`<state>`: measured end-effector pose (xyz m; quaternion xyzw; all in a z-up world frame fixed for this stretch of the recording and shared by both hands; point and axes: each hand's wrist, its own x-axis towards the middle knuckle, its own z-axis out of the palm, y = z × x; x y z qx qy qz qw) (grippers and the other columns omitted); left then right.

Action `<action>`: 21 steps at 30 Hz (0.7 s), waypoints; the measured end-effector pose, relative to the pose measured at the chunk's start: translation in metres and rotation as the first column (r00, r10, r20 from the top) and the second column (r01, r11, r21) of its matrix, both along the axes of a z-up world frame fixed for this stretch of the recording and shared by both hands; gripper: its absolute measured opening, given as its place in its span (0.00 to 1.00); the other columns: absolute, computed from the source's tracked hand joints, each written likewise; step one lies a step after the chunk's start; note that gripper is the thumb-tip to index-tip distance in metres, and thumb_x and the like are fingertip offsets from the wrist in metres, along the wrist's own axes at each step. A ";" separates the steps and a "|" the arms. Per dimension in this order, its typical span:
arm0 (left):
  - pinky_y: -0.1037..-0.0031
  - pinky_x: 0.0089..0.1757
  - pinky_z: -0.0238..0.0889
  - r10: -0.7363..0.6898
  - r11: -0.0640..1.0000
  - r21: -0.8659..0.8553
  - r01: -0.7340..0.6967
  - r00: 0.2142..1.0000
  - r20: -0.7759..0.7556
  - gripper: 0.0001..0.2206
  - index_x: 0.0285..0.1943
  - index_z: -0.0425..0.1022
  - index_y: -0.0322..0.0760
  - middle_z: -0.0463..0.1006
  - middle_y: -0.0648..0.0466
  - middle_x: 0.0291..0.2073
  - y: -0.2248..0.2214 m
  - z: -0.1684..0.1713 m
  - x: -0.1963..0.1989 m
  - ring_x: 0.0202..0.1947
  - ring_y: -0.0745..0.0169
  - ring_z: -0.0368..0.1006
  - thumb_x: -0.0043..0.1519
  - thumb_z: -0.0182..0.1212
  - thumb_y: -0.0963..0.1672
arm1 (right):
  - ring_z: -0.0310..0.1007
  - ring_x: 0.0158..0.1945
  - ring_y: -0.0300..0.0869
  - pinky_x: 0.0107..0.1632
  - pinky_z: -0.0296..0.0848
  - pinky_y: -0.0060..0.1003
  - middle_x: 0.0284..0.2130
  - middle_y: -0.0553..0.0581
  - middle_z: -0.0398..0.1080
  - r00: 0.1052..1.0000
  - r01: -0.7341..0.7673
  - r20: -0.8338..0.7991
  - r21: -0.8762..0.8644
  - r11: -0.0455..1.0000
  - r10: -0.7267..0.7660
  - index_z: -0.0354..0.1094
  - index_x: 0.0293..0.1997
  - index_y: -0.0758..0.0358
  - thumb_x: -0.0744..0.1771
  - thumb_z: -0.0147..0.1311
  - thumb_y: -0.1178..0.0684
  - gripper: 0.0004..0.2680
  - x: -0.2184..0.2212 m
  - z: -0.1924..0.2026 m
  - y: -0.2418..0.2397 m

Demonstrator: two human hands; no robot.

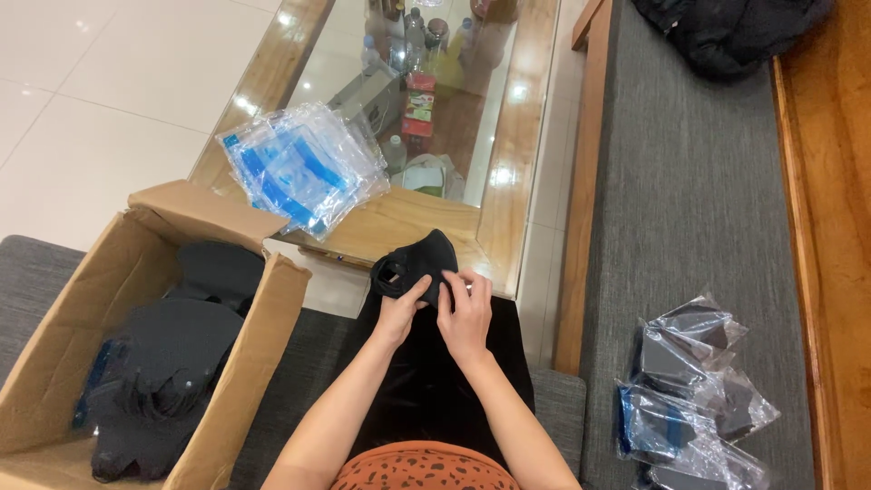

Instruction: Packaging black face masks into individual plastic bags at a table

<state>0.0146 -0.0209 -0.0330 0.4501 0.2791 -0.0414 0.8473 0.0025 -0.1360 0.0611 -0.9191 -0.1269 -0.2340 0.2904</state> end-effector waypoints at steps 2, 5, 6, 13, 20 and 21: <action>0.63 0.44 0.80 0.003 1.000 0.001 -0.003 1.000 0.007 0.33 0.71 0.67 0.37 0.74 0.48 0.62 -0.001 -0.024 0.004 0.54 0.49 0.77 0.56 0.78 0.43 | 0.68 0.44 0.40 0.43 0.72 0.29 0.39 0.45 0.64 1.000 -0.027 -0.010 0.026 0.999 0.028 0.73 0.48 0.52 0.67 0.57 0.56 0.07 -0.001 0.001 0.002; 0.64 0.44 0.80 0.017 0.999 -0.034 -0.016 1.000 0.024 0.32 0.69 0.69 0.37 0.77 0.50 0.57 0.002 -0.006 0.004 0.50 0.53 0.78 0.55 0.78 0.42 | 0.72 0.42 0.40 0.43 0.73 0.30 0.34 0.46 0.70 0.999 -0.037 -0.033 0.080 0.996 0.040 0.74 0.45 0.54 0.68 0.56 0.57 0.04 -0.001 0.008 0.003; 0.65 0.43 0.80 0.029 0.997 -0.069 -0.028 0.999 0.024 0.32 0.68 0.71 0.36 0.80 0.51 0.53 0.004 0.007 -0.001 0.47 0.55 0.80 0.53 0.79 0.40 | 0.75 0.42 0.42 0.43 0.76 0.33 0.33 0.49 0.73 0.998 -0.021 -0.056 0.108 0.994 0.027 0.74 0.45 0.58 0.68 0.55 0.57 0.04 -0.004 0.010 0.003; 0.64 0.42 0.81 0.000 0.993 -0.122 0.006 0.999 0.046 0.31 0.64 0.73 0.39 0.82 0.51 0.50 0.007 0.027 -0.004 0.43 0.56 0.81 0.50 0.80 0.38 | 0.79 0.37 0.50 0.41 0.78 0.42 0.29 0.55 0.77 0.982 0.093 -0.184 0.330 0.940 -0.032 0.74 0.45 0.58 0.69 0.58 0.53 0.04 0.006 0.000 -0.011; 0.57 0.46 0.79 0.071 0.975 -0.214 -0.059 0.996 0.049 0.32 0.69 0.69 0.38 0.79 0.45 0.57 0.012 0.017 -0.001 0.49 0.45 0.79 0.53 0.76 0.36 | 0.67 0.18 0.35 0.25 0.70 0.27 0.20 0.52 0.72 0.914 0.358 -0.402 0.743 0.565 -0.051 0.66 0.44 0.64 0.69 0.56 0.56 0.04 0.036 -0.032 -0.058; 0.56 0.47 0.78 0.098 0.966 -0.244 -0.083 0.994 0.049 0.32 0.70 0.69 0.38 0.78 0.46 0.58 0.013 0.023 -0.001 0.51 0.44 0.78 0.54 0.75 0.36 | 0.65 0.14 0.34 0.21 0.67 0.26 0.20 0.53 0.71 0.892 0.416 -0.446 0.743 0.525 -0.075 0.66 0.44 0.66 0.69 0.55 0.57 0.04 0.041 -0.037 -0.065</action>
